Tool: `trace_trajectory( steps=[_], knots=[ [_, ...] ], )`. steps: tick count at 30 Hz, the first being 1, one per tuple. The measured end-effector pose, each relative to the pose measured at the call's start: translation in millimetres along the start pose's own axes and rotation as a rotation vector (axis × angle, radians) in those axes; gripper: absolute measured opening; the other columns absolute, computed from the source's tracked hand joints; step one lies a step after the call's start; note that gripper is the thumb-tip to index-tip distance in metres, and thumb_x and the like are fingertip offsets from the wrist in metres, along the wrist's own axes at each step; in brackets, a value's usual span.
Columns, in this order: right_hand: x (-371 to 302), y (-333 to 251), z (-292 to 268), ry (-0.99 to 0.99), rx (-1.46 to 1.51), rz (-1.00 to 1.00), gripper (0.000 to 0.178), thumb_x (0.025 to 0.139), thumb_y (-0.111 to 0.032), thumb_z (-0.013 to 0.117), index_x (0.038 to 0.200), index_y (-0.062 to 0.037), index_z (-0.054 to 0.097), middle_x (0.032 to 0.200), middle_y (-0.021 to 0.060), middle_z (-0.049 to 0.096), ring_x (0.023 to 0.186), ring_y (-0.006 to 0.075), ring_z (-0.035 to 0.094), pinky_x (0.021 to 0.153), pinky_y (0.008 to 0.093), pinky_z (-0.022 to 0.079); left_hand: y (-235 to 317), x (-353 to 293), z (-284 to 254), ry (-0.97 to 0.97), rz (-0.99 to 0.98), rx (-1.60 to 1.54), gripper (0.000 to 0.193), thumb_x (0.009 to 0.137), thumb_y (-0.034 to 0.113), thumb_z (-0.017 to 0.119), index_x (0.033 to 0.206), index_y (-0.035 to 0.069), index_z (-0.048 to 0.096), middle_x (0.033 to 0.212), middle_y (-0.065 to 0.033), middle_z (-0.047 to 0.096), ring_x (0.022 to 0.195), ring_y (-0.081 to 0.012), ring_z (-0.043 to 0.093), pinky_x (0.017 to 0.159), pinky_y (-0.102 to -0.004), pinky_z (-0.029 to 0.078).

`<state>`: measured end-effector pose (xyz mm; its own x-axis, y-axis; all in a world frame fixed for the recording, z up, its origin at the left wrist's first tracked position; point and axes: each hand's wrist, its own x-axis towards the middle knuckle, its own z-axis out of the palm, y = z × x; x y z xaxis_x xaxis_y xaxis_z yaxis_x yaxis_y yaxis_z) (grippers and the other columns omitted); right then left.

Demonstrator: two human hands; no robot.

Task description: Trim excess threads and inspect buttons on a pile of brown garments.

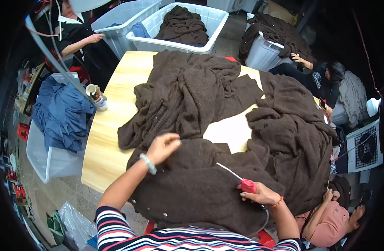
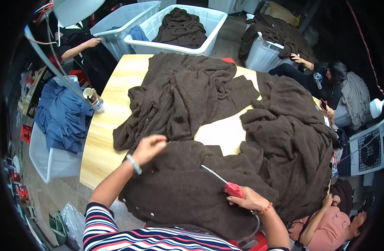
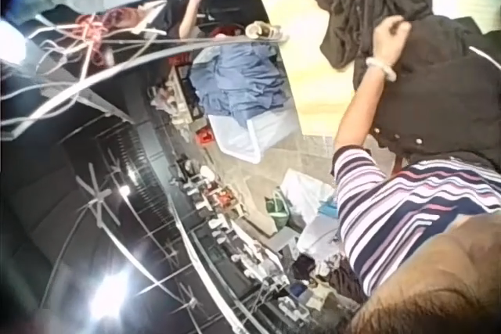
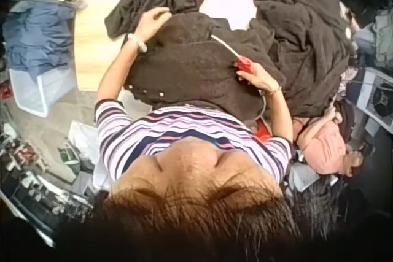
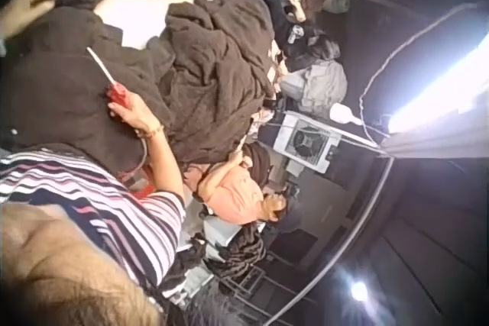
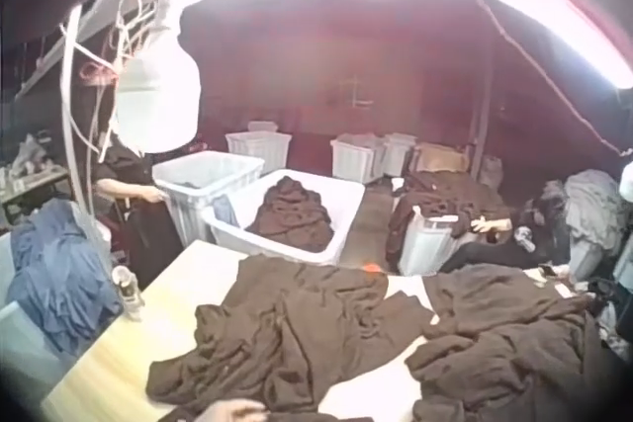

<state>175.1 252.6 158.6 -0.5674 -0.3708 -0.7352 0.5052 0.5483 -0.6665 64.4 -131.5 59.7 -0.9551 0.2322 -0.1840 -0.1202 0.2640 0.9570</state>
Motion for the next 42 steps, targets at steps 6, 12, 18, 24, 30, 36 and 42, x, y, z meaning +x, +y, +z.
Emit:
trace_trajectory(
  steps=[6, 12, 18, 24, 30, 36, 42],
  knots=[
    [18.4, -51.9, -18.6, 0.169, -0.032, -0.021, 0.035, 0.093, -0.014, 0.063, 0.124, 0.0005, 0.057, 0.086, 0.0028, 0.066, 0.08, 0.0084, 0.061, 0.077, 0.0256, 0.049, -42.3, 188.5, 2.8, 0.426, -0.071, -0.075, 0.051, 0.086, 0.026, 0.074, 0.123, -0.004, 0.057, 0.105, -0.0112, 0.068, 0.094, -0.0164, 0.064, 0.081, -0.0288, 0.052],
    [27.2, -52.6, -28.5, 0.268, 0.097, -0.009, 0.035, 0.093, -0.011, 0.063, 0.125, 0.0001, 0.055, 0.085, 0.0026, 0.065, 0.081, 0.0087, 0.061, 0.077, 0.0252, 0.049, 0.5, 198.8, 99.8, -0.083, 0.544, 0.036, 0.04, 0.082, 0.013, 0.069, 0.12, 0.003, 0.061, 0.101, -0.0147, 0.069, 0.09, -0.0262, 0.067, 0.082, -0.0357, 0.053],
    [30.1, -24.9, -45.9, 0.525, 0.091, -0.119, 0.024, 0.094, -0.009, 0.059, 0.115, 0.0034, 0.056, 0.084, 0.0042, 0.064, 0.079, 0.011, 0.062, 0.075, 0.0264, 0.051, 6.6, 153.4, 77.6, -0.569, 0.615, 0.264, 0.024, 0.079, 0.015, 0.07, 0.101, 0.004, 0.07, 0.1, -0.0128, 0.067, 0.093, -0.0287, 0.063, 0.084, -0.0369, 0.051],
    [39.9, -24.7, -49.7, 0.646, 0.029, -0.067, 0.023, 0.092, -0.01, 0.06, 0.11, 0.0042, 0.059, 0.081, 0.0052, 0.065, 0.076, 0.0115, 0.063, 0.073, 0.0276, 0.051, -18.0, 183.4, 33.8, 0.021, 0.376, 0.584, 0.057, 0.074, 0.022, 0.078, 0.124, 0.004, 0.057, 0.112, -0.0145, 0.058, 0.101, -0.0295, 0.058, 0.088, -0.0377, 0.049],
    [47.5, -22.0, -48.7, 0.621, -0.254, -0.059, 0.024, 0.09, -0.011, 0.063, 0.11, 0.0009, 0.059, 0.079, 0.0085, 0.065, 0.073, 0.0157, 0.064, 0.072, 0.0309, 0.052, -18.3, 177.4, 101.1, -0.172, 0.56, 0.987, 0.099, 0.062, 0.042, 0.085, 0.144, 0.013, 0.038, 0.133, -0.0207, 0.042, 0.131, -0.0361, 0.035, 0.103, -0.0555, 0.027],
    [46.4, -16.7, -51.3, 0.612, -0.272, -0.01, 0.023, 0.09, -0.012, 0.063, 0.109, 0.0001, 0.059, 0.081, 0.0108, 0.067, 0.075, 0.0185, 0.067, 0.073, 0.0325, 0.052, -5.1, 214.1, 129.2, 0.0, 0.731, 0.986, 0.087, 0.071, 0.022, 0.079, 0.146, 0.018, 0.035, 0.133, -0.0191, 0.037, 0.122, -0.0357, 0.038, 0.099, -0.0494, 0.032],
    [43.5, -13.4, -52.2, 0.698, -0.237, -0.095, 0.022, 0.089, -0.019, 0.064, 0.103, -0.0047, 0.055, 0.077, 0.0187, 0.063, 0.078, 0.0384, 0.065, 0.07, 0.0428, 0.05, 10.7, 309.8, 94.4, 0.194, 0.591, 0.679, 0.012, 0.08, 0.006, 0.055, 0.088, 0.007, 0.064, 0.08, -0.0222, 0.066, 0.08, -0.0391, 0.065, 0.072, -0.0433, 0.053]
  ],
)
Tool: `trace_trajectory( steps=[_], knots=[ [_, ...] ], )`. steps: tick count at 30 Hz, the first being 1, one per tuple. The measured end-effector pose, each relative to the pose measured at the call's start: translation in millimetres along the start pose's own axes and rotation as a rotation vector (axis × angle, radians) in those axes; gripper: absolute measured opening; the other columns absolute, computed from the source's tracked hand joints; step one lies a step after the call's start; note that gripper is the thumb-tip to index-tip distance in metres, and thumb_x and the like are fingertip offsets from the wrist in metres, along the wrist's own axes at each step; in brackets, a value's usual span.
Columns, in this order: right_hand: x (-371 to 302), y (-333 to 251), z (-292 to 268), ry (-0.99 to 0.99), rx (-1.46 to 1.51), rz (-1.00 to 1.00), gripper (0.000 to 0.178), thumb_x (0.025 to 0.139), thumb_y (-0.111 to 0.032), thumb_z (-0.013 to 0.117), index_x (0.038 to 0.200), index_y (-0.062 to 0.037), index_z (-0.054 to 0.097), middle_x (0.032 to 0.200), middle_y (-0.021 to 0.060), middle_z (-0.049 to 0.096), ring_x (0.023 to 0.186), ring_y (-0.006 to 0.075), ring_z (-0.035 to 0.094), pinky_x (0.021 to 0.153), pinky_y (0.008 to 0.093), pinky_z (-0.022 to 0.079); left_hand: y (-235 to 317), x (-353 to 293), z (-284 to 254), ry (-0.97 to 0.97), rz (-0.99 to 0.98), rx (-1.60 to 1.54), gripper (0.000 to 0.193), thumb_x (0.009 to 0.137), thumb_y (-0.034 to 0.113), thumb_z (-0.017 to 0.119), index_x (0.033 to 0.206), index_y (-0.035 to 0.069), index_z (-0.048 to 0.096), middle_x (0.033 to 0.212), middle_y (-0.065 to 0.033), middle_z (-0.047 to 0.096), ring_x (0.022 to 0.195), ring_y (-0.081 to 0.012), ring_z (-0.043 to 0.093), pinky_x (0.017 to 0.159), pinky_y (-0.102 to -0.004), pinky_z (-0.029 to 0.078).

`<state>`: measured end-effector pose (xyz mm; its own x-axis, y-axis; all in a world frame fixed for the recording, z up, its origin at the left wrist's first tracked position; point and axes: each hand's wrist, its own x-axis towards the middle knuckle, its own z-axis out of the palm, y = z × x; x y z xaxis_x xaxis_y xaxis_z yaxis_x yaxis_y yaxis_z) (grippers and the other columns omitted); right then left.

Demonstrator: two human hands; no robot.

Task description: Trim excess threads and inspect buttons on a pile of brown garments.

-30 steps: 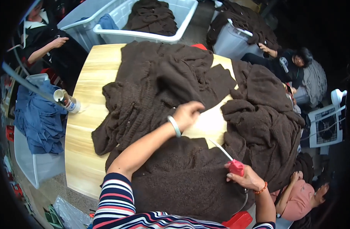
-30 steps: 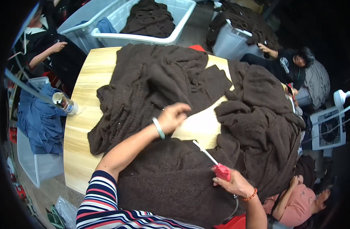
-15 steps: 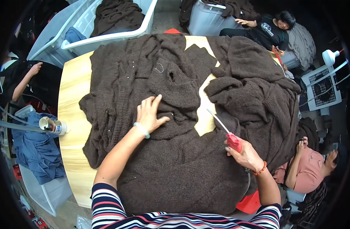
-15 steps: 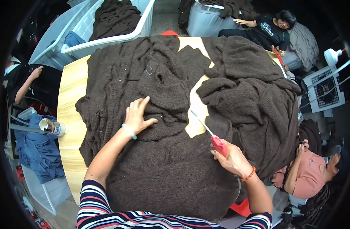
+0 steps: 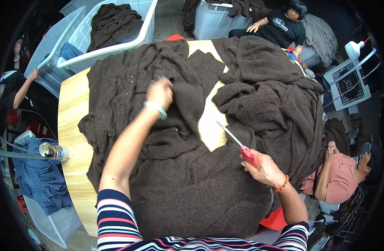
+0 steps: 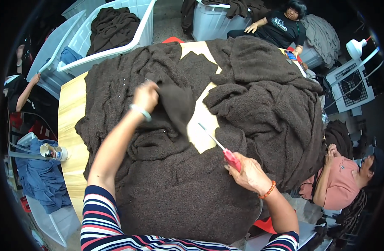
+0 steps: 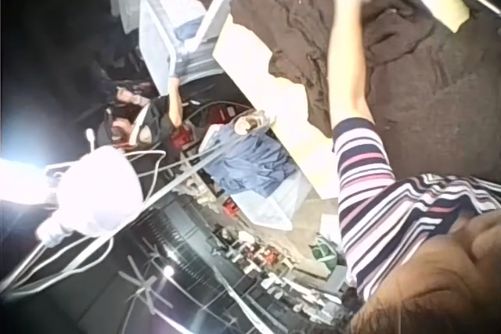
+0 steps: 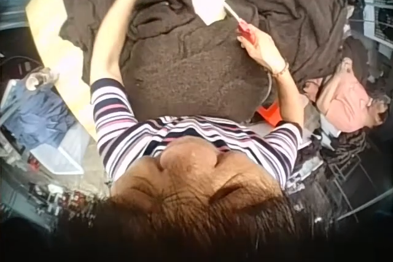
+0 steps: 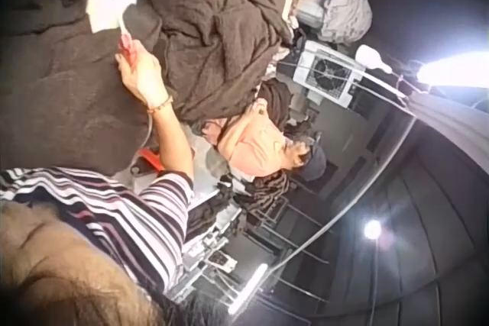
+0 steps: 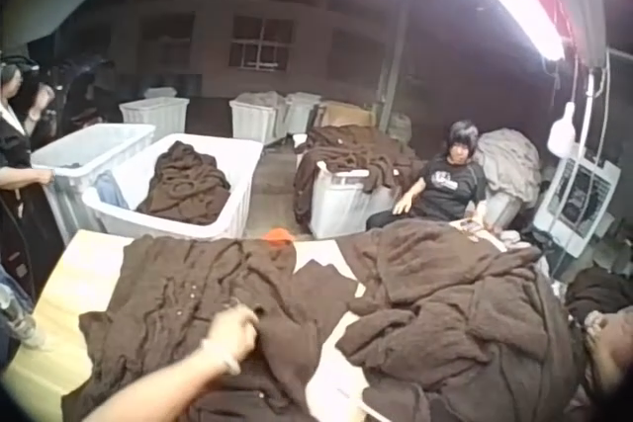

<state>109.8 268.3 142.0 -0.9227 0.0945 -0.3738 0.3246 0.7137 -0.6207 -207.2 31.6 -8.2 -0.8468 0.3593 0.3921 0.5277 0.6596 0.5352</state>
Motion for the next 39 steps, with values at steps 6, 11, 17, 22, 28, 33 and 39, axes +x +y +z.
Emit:
trace_trajectory(
  steps=[6, 11, 17, 22, 28, 33, 39],
  knots=[
    [-1.0, 3.5, -9.3, 0.009, 0.076, 0.011, 0.02, 0.09, -0.009, 0.061, 0.108, 0.0, 0.059, 0.077, 0.0085, 0.064, 0.071, 0.0158, 0.064, 0.07, 0.0311, 0.052, -146.0, 89.5, -157.3, 0.881, -0.352, -0.306, 0.033, 0.089, 0.02, 0.06, 0.115, -0.001, 0.063, 0.094, -0.0185, 0.068, 0.085, -0.0266, 0.065, 0.083, -0.0355, 0.051],
    [-1.2, 22.4, -4.4, 0.029, 0.057, 0.026, 0.02, 0.09, -0.009, 0.061, 0.108, 0.0007, 0.058, 0.079, 0.0087, 0.064, 0.071, 0.0162, 0.064, 0.07, 0.0313, 0.052, -97.5, -17.8, -133.6, 0.637, -0.388, -0.018, 0.063, 0.09, 0.036, 0.065, 0.134, -0.004, 0.043, 0.135, -0.0227, 0.047, 0.123, -0.0355, 0.046, 0.105, -0.0439, 0.035],
    [11.5, 12.0, 0.8, -0.006, -0.059, 0.004, 0.021, 0.089, -0.012, 0.062, 0.105, -0.0005, 0.057, 0.076, 0.014, 0.064, 0.072, 0.0253, 0.067, 0.07, 0.0357, 0.052, 41.5, -142.9, -69.4, -0.528, 0.131, 0.368, 0.101, 0.059, 0.042, 0.086, 0.144, 0.014, 0.037, 0.144, -0.0241, 0.035, 0.137, -0.0379, 0.03, 0.109, -0.0535, 0.027],
    [9.3, 1.8, 1.3, -0.023, -0.099, -0.012, 0.021, 0.089, -0.014, 0.062, 0.104, -0.0013, 0.056, 0.074, 0.0154, 0.064, 0.073, 0.0298, 0.067, 0.071, 0.0383, 0.051, -11.7, -133.6, -42.8, -0.456, 0.252, 0.468, 0.015, 0.08, 0.015, 0.063, 0.093, 0.009, 0.064, 0.087, -0.0077, 0.056, 0.089, -0.0284, 0.057, 0.08, -0.0444, 0.044],
    [8.5, 6.7, -0.8, 0.003, -0.083, -0.006, 0.022, 0.088, -0.011, 0.062, 0.107, -0.0008, 0.056, 0.074, 0.0146, 0.064, 0.073, 0.0258, 0.068, 0.071, 0.0368, 0.051, -37.7, -45.2, -144.5, 0.277, -0.356, -0.827, 0.02, 0.093, 0.022, 0.065, 0.099, 0.003, 0.068, 0.095, -0.0017, 0.067, 0.085, -0.0122, 0.061, 0.078, -0.0282, 0.049],
    [7.9, 11.3, 0.8, -0.014, -0.049, -0.055, 0.022, 0.088, -0.011, 0.062, 0.107, -0.0009, 0.056, 0.075, 0.0153, 0.064, 0.073, 0.0262, 0.067, 0.07, 0.0366, 0.051, -176.4, -92.7, -244.8, 0.546, -0.616, -0.522, 0.031, 0.092, 0.024, 0.066, 0.11, -0.001, 0.065, 0.102, -0.0073, 0.068, 0.091, -0.0146, 0.062, 0.083, -0.0312, 0.051],
    [11.2, 15.3, 2.0, -0.009, -0.088, -0.01, 0.023, 0.087, -0.012, 0.063, 0.106, -0.0011, 0.056, 0.073, 0.0155, 0.064, 0.072, 0.0312, 0.068, 0.07, 0.0392, 0.051, -80.8, -124.8, -189.7, 0.515, -0.315, 0.21, 0.047, 0.086, 0.016, 0.067, 0.128, 0.0, 0.052, 0.126, -0.0169, 0.053, 0.115, -0.0288, 0.053, 0.095, -0.0402, 0.045]
  ],
)
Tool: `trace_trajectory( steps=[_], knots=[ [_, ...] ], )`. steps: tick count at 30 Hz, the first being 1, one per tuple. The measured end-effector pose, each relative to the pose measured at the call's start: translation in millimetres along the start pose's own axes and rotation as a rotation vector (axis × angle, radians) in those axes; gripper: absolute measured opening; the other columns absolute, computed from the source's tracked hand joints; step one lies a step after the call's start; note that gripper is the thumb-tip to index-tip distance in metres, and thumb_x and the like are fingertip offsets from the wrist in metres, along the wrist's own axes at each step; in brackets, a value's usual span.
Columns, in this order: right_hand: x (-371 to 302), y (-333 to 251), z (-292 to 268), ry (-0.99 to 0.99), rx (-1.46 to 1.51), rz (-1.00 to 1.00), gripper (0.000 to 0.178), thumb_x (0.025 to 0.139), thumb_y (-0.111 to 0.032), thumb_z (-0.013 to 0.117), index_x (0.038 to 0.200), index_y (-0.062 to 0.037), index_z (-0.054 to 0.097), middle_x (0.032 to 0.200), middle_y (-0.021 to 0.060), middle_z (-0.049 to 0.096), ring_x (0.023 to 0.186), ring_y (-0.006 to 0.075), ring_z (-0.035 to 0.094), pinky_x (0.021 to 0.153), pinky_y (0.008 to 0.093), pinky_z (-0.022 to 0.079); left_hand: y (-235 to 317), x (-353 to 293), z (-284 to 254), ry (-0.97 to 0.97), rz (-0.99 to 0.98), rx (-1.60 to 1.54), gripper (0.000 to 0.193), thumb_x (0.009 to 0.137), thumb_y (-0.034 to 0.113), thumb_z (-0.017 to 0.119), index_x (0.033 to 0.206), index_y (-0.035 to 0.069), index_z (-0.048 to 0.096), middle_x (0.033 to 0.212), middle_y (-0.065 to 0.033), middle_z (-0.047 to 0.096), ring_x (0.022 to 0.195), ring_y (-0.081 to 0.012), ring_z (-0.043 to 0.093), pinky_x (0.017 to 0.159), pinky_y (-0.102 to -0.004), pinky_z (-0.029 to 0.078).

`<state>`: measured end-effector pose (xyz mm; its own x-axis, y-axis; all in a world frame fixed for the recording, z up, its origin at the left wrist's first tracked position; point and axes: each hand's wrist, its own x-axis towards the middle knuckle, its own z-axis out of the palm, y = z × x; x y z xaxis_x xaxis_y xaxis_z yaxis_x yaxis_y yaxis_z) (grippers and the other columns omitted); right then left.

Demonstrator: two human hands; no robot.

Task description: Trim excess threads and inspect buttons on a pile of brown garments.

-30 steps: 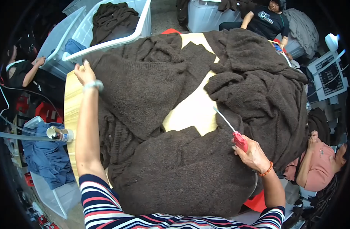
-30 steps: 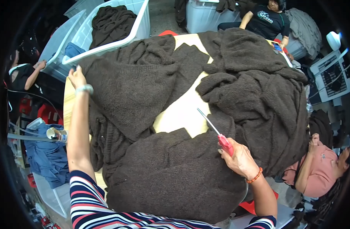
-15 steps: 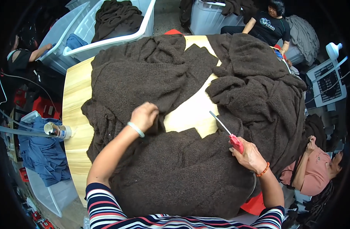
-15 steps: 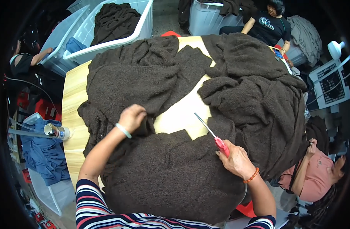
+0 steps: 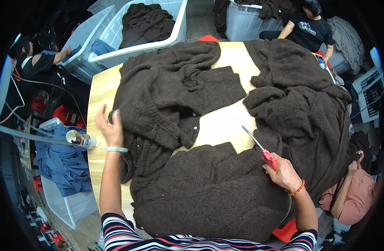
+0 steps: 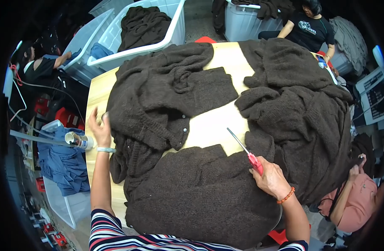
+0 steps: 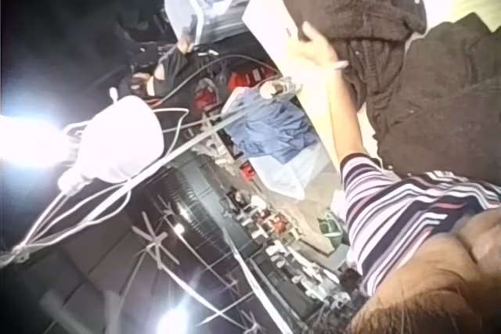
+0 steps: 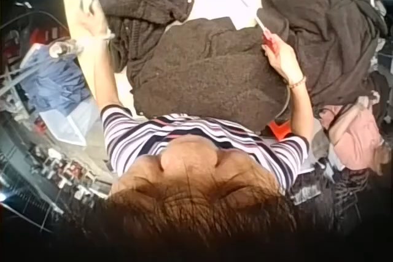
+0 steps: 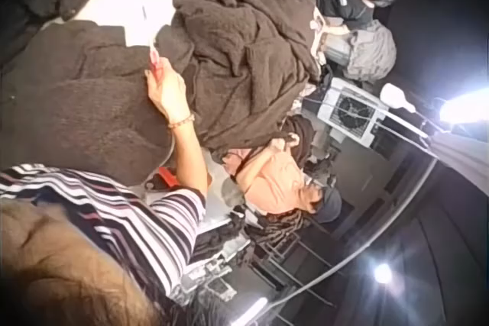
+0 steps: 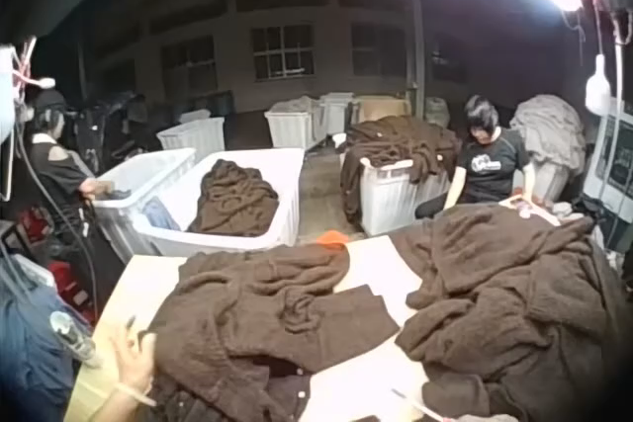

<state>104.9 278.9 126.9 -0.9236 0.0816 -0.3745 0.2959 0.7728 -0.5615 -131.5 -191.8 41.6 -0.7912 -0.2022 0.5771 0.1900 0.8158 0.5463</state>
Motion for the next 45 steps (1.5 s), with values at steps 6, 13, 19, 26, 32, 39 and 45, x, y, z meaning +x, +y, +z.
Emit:
trace_trajectory(
  steps=[6, 13, 19, 26, 32, 39, 45],
  knots=[
    [7.0, -34.8, -1.2, -0.068, -0.075, -0.054, 0.023, 0.087, -0.015, 0.064, 0.104, -0.0022, 0.055, 0.075, 0.02, 0.063, 0.077, 0.038, 0.066, 0.07, 0.043, 0.05, 100.1, 28.2, 74.7, -0.291, 0.343, 0.075, 0.069, 0.08, 0.034, 0.075, 0.135, 0.004, 0.045, 0.122, -0.0197, 0.053, 0.114, -0.0373, 0.051, 0.097, -0.043, 0.044],
    [11.9, -52.9, -3.1, -0.126, -0.122, -0.09, 0.023, 0.086, -0.017, 0.064, 0.102, -0.0042, 0.053, 0.079, 0.0224, 0.06, 0.08, 0.0431, 0.062, 0.069, 0.0461, 0.049, 61.4, 51.0, 127.7, -0.639, -0.36, -0.428, 0.054, 0.074, 0.018, 0.079, 0.123, 0.002, 0.062, 0.124, -0.0163, 0.063, 0.117, -0.0265, 0.058, 0.101, -0.0352, 0.043],
    [28.5, -42.1, -3.8, -0.136, -0.114, -0.13, 0.024, 0.087, -0.018, 0.064, 0.103, -0.0035, 0.053, 0.079, 0.0229, 0.06, 0.079, 0.0437, 0.061, 0.07, 0.0472, 0.049, 39.2, 21.4, 6.8, -1.124, -0.406, -0.81, 0.075, 0.074, 0.004, 0.074, 0.142, 0.0, 0.04, 0.139, -0.0107, 0.047, 0.127, -0.0193, 0.046, 0.108, -0.0316, 0.036],
    [55.4, -55.9, 12.2, -0.244, -0.184, -0.19, 0.029, 0.09, -0.022, 0.061, 0.11, -0.003, 0.055, 0.081, 0.0259, 0.065, 0.081, 0.0443, 0.064, 0.075, 0.0506, 0.05, 27.2, -3.7, -15.3, -1.137, -0.502, -0.514, 0.066, 0.082, 0.029, 0.076, 0.133, -0.004, 0.051, 0.118, -0.0139, 0.063, 0.109, -0.0218, 0.06, 0.098, -0.0309, 0.045],
    [61.4, -67.5, 10.3, -0.288, -0.23, -0.212, 0.031, 0.09, -0.024, 0.062, 0.11, -0.0013, 0.054, 0.081, 0.027, 0.065, 0.081, 0.0449, 0.064, 0.075, 0.0505, 0.051, 65.5, 18.9, 54.5, -0.633, -0.156, 0.134, 0.073, 0.078, 0.056, 0.071, 0.113, -0.007, 0.062, 0.101, -0.0268, 0.066, 0.096, -0.0379, 0.065, 0.084, -0.0396, 0.05],
    [80.0, -114.5, -2.4, -0.228, -0.234, -0.23, 0.031, 0.091, -0.027, 0.061, 0.108, -0.0019, 0.055, 0.077, 0.0247, 0.064, 0.078, 0.0438, 0.064, 0.073, 0.0491, 0.05, 38.4, 21.2, 138.8, -0.566, -0.687, -0.627, 0.053, 0.072, 0.019, 0.084, 0.114, -0.004, 0.064, 0.103, -0.0157, 0.067, 0.091, -0.0211, 0.065, 0.081, -0.0316, 0.053],
    [109.4, -142.6, 23.7, -0.225, -0.31, -0.425, 0.028, 0.089, -0.026, 0.06, 0.097, 0.0018, 0.059, 0.076, 0.0219, 0.067, 0.077, 0.0383, 0.068, 0.074, 0.0472, 0.052, 35.4, -46.4, 131.7, -0.429, -0.625, -0.725, 0.03, 0.076, 0.007, 0.078, 0.103, -0.004, 0.068, 0.095, -0.008, 0.069, 0.086, -0.0146, 0.063, 0.08, -0.0277, 0.05]
  ],
)
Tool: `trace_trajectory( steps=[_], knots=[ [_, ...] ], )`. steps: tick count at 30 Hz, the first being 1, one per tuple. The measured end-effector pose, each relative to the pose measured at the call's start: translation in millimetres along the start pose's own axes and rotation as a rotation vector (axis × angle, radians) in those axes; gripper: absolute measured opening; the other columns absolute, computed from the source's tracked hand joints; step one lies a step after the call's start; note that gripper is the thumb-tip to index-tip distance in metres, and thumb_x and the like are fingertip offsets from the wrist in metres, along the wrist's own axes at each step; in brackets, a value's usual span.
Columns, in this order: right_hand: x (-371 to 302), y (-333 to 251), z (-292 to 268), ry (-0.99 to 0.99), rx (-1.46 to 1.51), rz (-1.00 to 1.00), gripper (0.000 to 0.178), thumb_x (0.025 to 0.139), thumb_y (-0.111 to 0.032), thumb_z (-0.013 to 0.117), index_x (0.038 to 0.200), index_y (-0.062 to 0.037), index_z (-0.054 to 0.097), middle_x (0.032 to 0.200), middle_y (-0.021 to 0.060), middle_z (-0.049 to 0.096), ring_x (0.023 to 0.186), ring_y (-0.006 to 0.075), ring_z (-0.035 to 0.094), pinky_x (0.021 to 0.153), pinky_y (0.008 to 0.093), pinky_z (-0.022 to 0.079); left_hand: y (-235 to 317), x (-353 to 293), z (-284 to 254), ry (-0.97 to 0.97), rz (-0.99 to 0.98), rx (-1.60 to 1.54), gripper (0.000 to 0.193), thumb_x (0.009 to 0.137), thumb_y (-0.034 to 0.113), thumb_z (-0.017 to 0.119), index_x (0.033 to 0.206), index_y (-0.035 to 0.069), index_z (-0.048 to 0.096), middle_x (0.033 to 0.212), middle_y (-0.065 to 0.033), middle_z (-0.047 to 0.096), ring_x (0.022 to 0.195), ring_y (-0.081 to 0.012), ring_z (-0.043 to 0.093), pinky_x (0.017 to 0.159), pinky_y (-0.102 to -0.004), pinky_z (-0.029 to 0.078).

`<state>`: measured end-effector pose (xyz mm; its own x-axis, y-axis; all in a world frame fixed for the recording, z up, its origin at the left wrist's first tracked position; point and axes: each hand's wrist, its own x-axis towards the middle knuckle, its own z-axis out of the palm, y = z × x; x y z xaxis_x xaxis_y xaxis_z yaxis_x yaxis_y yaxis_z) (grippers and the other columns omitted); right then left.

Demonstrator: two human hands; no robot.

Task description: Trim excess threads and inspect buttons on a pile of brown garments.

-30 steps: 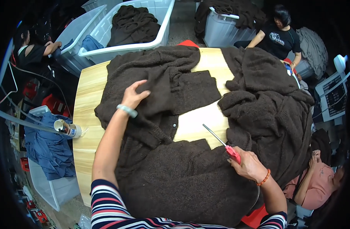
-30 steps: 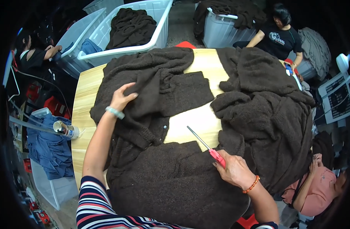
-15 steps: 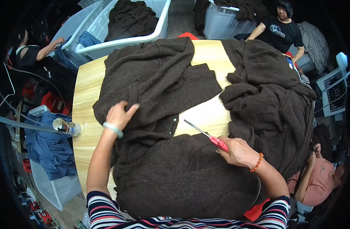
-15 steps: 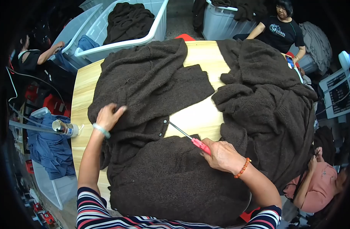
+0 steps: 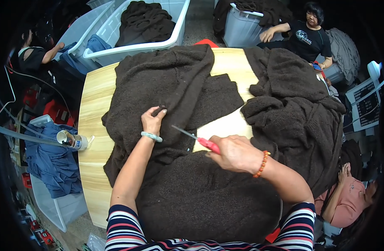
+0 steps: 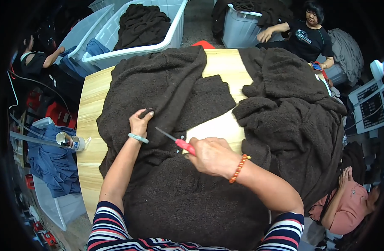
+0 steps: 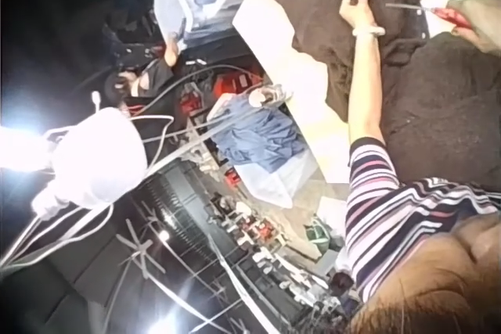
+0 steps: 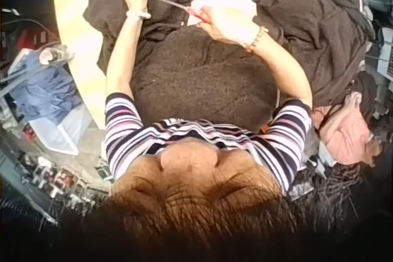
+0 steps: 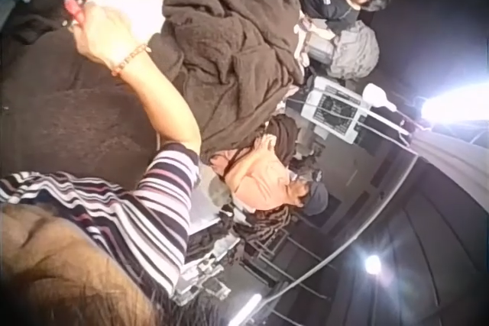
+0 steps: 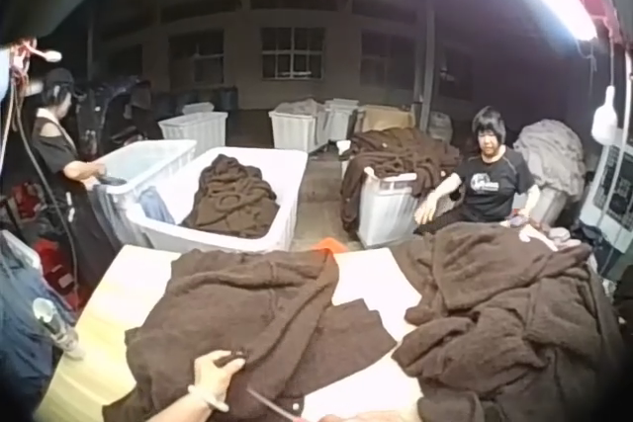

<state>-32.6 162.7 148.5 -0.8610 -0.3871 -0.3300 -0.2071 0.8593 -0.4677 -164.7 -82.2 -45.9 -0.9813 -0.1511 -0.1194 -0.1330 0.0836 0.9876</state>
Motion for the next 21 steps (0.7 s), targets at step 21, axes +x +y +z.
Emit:
trace_trajectory(
  steps=[21],
  knots=[
    [44.6, -5.7, 14.3, -0.232, -0.016, 0.002, 0.03, 0.09, -0.028, 0.059, 0.096, 0.0012, 0.062, 0.083, 0.0222, 0.068, 0.085, 0.0378, 0.068, 0.081, 0.045, 0.052, -30.3, -24.5, -34.4, -0.064, -0.185, -0.344, 0.018, 0.085, -0.003, 0.07, 0.099, 0.0, 0.06, 0.094, -0.0065, 0.066, 0.081, -0.0131, 0.063, 0.077, -0.0258, 0.052]
  ],
)
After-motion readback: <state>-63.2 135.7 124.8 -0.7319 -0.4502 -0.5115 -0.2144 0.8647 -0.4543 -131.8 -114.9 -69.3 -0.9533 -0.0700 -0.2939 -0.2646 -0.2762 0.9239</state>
